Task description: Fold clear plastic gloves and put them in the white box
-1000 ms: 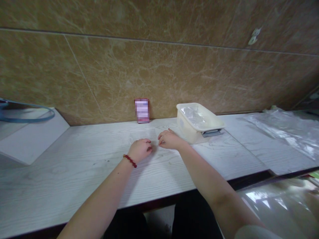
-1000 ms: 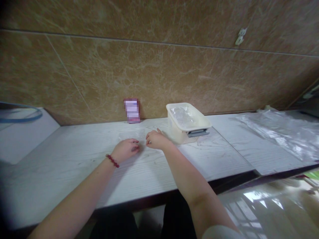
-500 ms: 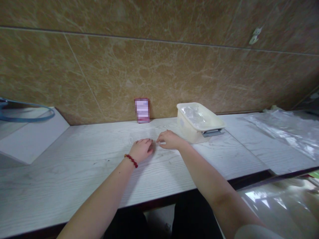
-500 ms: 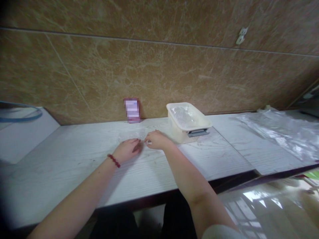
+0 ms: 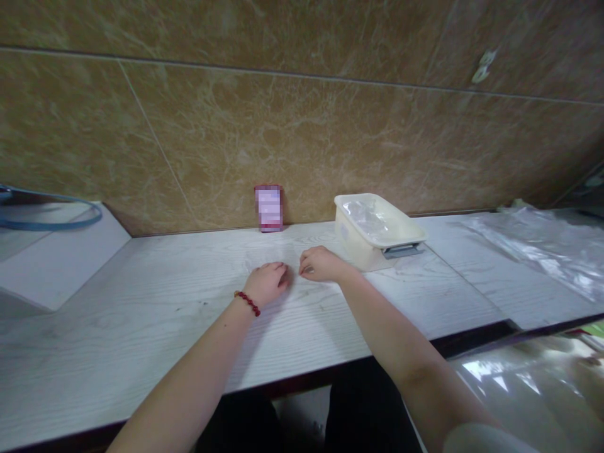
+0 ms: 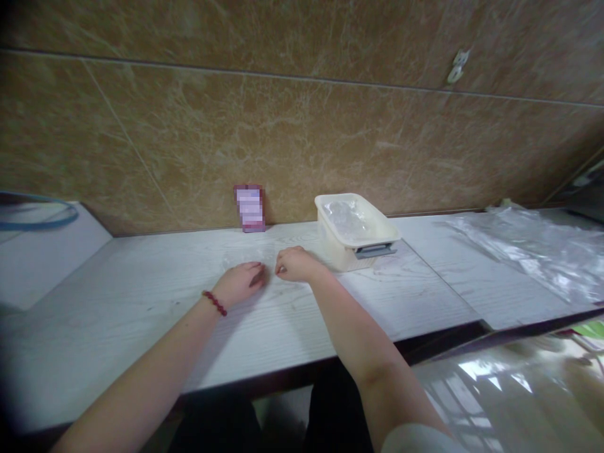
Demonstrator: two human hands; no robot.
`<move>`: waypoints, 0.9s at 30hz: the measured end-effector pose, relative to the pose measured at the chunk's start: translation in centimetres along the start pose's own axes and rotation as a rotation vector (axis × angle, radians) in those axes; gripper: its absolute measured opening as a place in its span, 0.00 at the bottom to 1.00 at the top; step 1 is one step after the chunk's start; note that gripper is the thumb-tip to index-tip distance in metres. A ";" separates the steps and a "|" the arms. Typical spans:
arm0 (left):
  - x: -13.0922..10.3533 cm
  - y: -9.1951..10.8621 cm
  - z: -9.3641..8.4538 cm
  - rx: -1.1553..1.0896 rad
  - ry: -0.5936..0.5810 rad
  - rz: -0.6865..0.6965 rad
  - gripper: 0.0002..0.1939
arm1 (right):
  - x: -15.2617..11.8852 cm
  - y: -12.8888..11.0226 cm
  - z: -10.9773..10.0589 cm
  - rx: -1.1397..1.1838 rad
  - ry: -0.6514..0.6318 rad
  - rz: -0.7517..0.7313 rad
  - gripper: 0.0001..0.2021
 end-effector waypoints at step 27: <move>0.0 -0.3 -0.2 -0.025 -0.019 0.007 0.12 | -0.3 1.6 1.1 0.097 0.077 -0.123 0.05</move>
Point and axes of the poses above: each hand's wrist, its own x-axis towards the middle knuckle, its own z-axis out of the palm, y = z × x, the point moved 4 cm from there along x, towards the middle knuckle, and after that the axes turned 15 degrees about -z, right-handed, at the moved point
